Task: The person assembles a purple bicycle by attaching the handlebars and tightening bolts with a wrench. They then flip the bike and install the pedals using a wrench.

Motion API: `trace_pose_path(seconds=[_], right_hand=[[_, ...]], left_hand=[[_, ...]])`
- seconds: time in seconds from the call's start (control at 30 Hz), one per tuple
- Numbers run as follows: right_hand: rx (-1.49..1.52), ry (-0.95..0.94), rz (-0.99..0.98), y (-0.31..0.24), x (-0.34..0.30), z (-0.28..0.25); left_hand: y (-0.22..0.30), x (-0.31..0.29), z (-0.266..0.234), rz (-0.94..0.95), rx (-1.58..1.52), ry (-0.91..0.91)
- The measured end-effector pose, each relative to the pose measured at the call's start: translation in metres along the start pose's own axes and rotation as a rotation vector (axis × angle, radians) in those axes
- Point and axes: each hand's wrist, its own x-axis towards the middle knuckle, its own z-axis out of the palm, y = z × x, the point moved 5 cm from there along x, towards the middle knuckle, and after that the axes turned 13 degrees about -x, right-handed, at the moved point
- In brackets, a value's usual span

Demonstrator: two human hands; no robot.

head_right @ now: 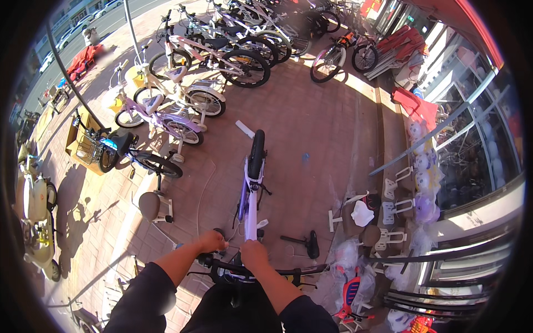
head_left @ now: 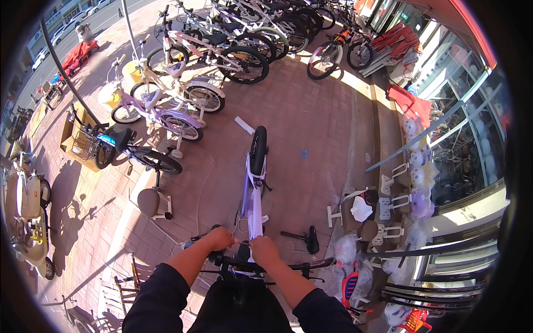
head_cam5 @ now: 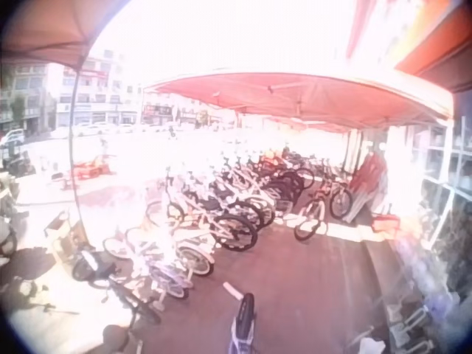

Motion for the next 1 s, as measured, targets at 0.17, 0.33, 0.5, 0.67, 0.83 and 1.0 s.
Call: trace_pose_path(seconds=[0.17, 0.33, 0.5, 0.67, 0.83, 1.0], right_hand=[[-0.035, 0.063, -0.098, -0.022, 0.018, -0.033], [0.498, -0.175, 0.056, 0.034, 0.039, -0.063], [1.032, -0.516, 0.327, 0.068, 0.053, -0.096], [1.175, -0.398, 0.417, 0.075, 0.057, -0.063], [1.130, -0.388, 0.499, 0.066, 0.057, -0.023], [1.027, -0.345, 0.507, 0.065, 0.066, -0.002]], left_hand=[[0.019, -0.021, -0.024, 0.048, 0.145, 0.266], [0.058, -0.051, -0.015, 0.303, 0.306, 0.361], [0.092, -0.031, 0.016, 0.423, 0.200, 0.490], [0.076, 0.006, 0.062, 0.247, -0.081, 0.616], [0.066, 0.001, 0.063, 0.174, -0.112, 0.599], [0.066, -0.002, 0.060, 0.177, -0.132, 0.526]])
